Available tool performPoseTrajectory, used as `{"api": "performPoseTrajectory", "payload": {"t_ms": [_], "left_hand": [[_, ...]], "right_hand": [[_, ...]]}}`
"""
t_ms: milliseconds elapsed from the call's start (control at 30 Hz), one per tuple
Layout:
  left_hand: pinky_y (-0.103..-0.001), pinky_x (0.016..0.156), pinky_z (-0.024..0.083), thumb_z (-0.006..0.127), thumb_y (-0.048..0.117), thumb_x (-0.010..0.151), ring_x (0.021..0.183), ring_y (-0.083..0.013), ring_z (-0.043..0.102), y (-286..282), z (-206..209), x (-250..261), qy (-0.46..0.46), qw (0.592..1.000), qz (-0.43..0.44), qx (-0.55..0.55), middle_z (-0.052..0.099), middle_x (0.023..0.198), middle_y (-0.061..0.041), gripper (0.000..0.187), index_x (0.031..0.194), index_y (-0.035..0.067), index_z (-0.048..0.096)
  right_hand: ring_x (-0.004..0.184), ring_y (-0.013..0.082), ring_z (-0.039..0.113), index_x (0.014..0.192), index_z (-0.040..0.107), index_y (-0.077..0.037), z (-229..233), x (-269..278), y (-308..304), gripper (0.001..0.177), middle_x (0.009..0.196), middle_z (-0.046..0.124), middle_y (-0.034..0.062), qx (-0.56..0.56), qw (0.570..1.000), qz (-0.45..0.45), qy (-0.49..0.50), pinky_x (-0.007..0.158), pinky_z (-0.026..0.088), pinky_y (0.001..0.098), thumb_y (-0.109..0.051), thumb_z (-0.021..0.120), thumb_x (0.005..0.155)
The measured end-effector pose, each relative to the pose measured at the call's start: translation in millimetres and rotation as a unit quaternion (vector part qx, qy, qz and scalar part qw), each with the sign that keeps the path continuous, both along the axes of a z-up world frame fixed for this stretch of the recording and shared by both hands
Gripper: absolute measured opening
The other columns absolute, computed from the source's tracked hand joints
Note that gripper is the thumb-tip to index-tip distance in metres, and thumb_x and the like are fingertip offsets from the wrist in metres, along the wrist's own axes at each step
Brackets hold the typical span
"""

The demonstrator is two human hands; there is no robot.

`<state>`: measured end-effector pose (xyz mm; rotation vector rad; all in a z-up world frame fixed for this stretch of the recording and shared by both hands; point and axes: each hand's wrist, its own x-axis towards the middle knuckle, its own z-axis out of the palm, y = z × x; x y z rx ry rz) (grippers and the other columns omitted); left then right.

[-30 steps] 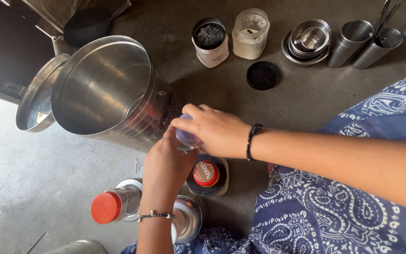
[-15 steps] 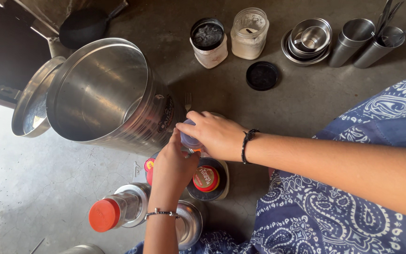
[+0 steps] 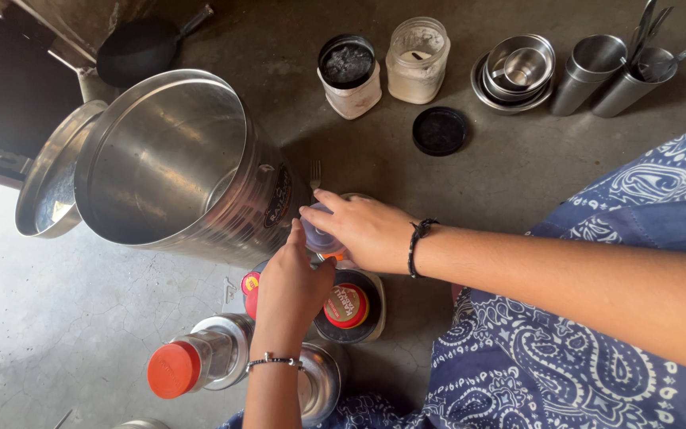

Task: The person sits on the floor and opens several small plastic containers with colored lids, then closes them and places them back among other containers and metalware. The person handles each container individually, unscrewing and screwing the lids.

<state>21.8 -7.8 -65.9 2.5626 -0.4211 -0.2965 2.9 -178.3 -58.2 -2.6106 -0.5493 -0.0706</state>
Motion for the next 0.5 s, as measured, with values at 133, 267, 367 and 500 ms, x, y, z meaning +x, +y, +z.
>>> {"api": "performPoseTrajectory", "payload": {"t_ms": [133, 267, 367, 500], "left_hand": [[-0.046, 0.085, 0.055, 0.078, 0.022, 0.076, 0.103, -0.0400, 0.069, 1.0, 4.7, -2.2, -0.027, 1.000, -0.011, -0.007, 0.070, 0.111, -0.026, 0.081, 0.146, -0.003, 0.045], [-0.046, 0.090, 0.054, 0.077, 0.022, 0.076, 0.110, -0.0394, 0.067, 1.5, 10.9, -4.7, -0.043, 0.999, -0.009, -0.013, 0.068, 0.121, -0.025, 0.077, 0.144, -0.001, 0.048], [-0.046, 0.093, 0.053, 0.076, 0.019, 0.077, 0.114, -0.0389, 0.065, 0.9, 16.2, -6.7, -0.070, 0.997, -0.019, -0.025, 0.065, 0.128, -0.024, 0.074, 0.143, -0.001, 0.050], [-0.044, 0.095, 0.051, 0.074, 0.016, 0.077, 0.118, -0.0382, 0.063, -0.5, 25.6, -8.9, -0.087, 0.995, -0.035, -0.034, 0.063, 0.133, -0.022, 0.072, 0.142, -0.002, 0.050]], "right_hand": [[0.107, 0.0462, 0.064, 0.145, 0.047, -0.007, 4.8, -2.2, 1.0, 0.082, 0.153, 0.037, 0.0313, -0.011, 1.000, -0.005, 0.018, 0.092, 0.053, 0.0483, -0.013, 0.085, 0.073], [0.117, 0.0451, 0.058, 0.147, 0.045, -0.008, 13.5, -5.2, 2.5, 0.088, 0.155, 0.035, 0.0272, -0.033, 0.999, -0.012, 0.028, 0.095, 0.052, 0.0479, -0.010, 0.085, 0.069], [0.130, 0.0437, 0.050, 0.145, 0.045, -0.007, 21.4, -7.3, 2.8, 0.088, 0.156, 0.034, 0.0248, -0.034, 0.999, -0.012, 0.010, 0.099, 0.051, 0.0481, -0.012, 0.086, 0.068], [0.137, 0.0426, 0.042, 0.145, 0.045, -0.005, 32.0, -8.8, 2.4, 0.088, 0.156, 0.034, 0.0240, -0.029, 1.000, -0.009, -0.003, 0.103, 0.048, 0.0490, -0.015, 0.086, 0.069]]}}
